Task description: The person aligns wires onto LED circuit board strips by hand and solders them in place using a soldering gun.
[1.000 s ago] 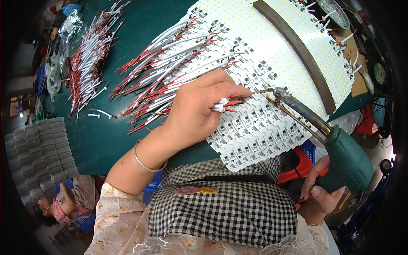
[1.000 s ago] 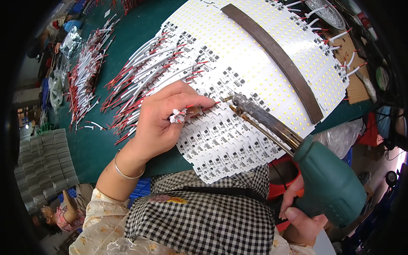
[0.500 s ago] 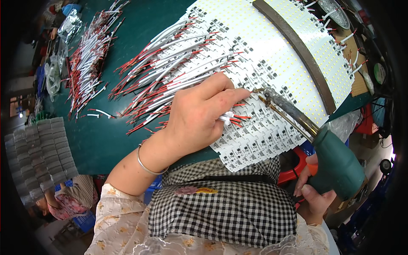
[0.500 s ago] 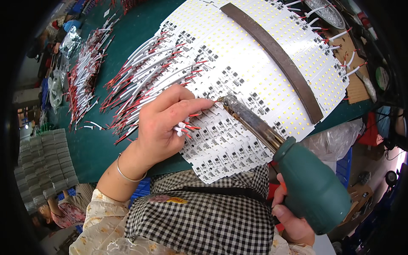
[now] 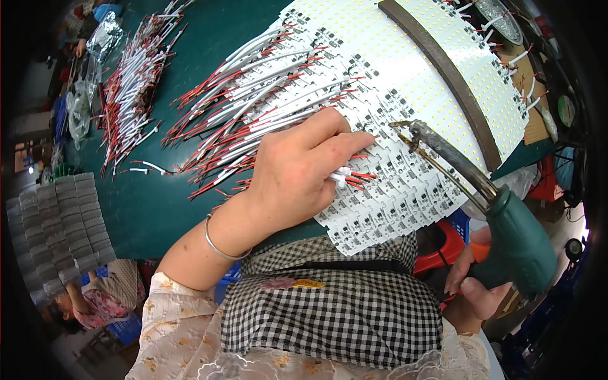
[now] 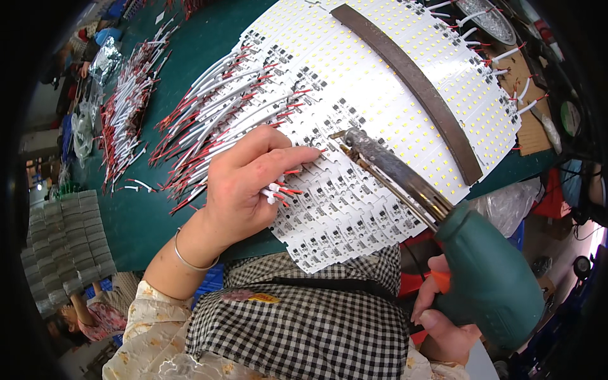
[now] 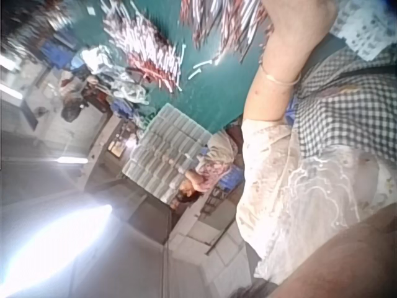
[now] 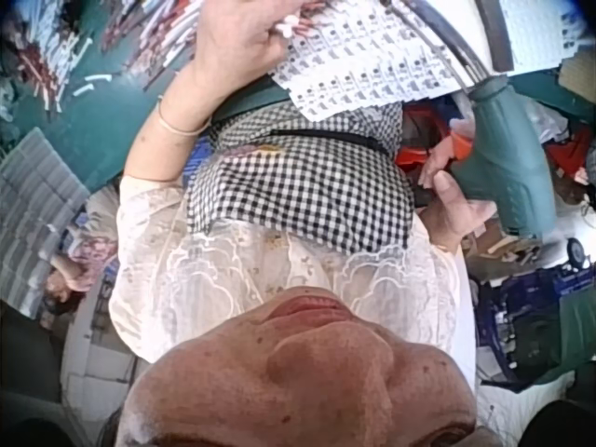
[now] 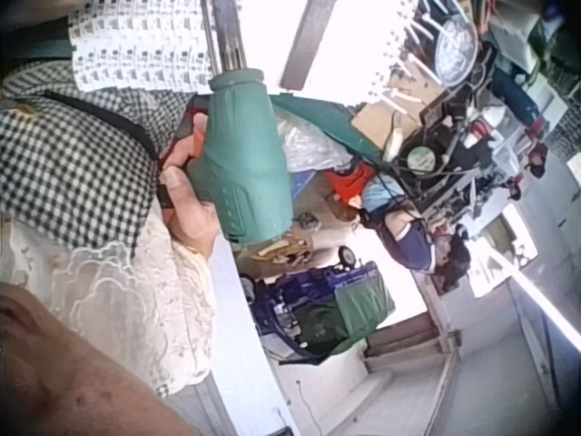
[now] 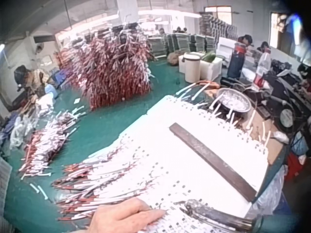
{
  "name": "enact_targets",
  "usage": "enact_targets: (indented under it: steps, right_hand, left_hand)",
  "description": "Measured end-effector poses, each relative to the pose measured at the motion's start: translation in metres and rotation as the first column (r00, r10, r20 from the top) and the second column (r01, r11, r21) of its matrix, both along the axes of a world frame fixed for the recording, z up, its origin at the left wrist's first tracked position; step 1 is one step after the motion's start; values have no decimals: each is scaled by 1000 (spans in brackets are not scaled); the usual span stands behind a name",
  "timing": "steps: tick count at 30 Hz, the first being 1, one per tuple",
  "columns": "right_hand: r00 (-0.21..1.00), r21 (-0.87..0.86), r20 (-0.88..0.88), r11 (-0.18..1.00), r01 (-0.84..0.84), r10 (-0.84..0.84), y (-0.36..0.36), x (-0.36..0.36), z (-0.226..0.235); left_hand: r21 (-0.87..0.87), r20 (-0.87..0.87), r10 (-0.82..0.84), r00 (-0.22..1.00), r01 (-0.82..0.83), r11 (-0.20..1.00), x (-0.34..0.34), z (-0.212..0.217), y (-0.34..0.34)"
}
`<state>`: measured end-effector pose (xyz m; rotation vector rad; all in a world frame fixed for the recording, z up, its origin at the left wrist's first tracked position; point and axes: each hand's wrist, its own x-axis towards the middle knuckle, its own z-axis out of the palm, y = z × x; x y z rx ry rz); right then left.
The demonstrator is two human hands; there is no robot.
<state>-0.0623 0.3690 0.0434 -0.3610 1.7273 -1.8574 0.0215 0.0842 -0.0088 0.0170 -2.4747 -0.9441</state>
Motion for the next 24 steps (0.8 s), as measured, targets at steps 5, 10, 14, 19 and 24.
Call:
enact_targets:
  steps: [5, 10, 14, 19, 24]
  right_hand:
    - [1000, 53, 16, 999, 6, -7, -7, 3, -1]
    - [999, 46, -18, 998, 32, -31, -10, 5, -9]
    - [998, -1, -55, 1000, 31, -31, -21, 5, -10]
    - [997, 35, -67, 999, -36, 39, -14, 2, -12]
    - [997, -3, -37, 998, -64, 64, -13, -4, -12]
  left_hand:
    - [-53, 11, 3, 1000, -2, 999, 1, 4, 0]
    - [-44, -22, 0, 1000, -1, 999, 1, 2, 0]
    - [-50, -20, 6, 1000, -7, 999, 2, 2, 2]
    - [-54, -13, 19, 1000, -19, 998, 2, 4, 3]
    - [-67, -21, 27, 999, -28, 997, 3, 2, 2]
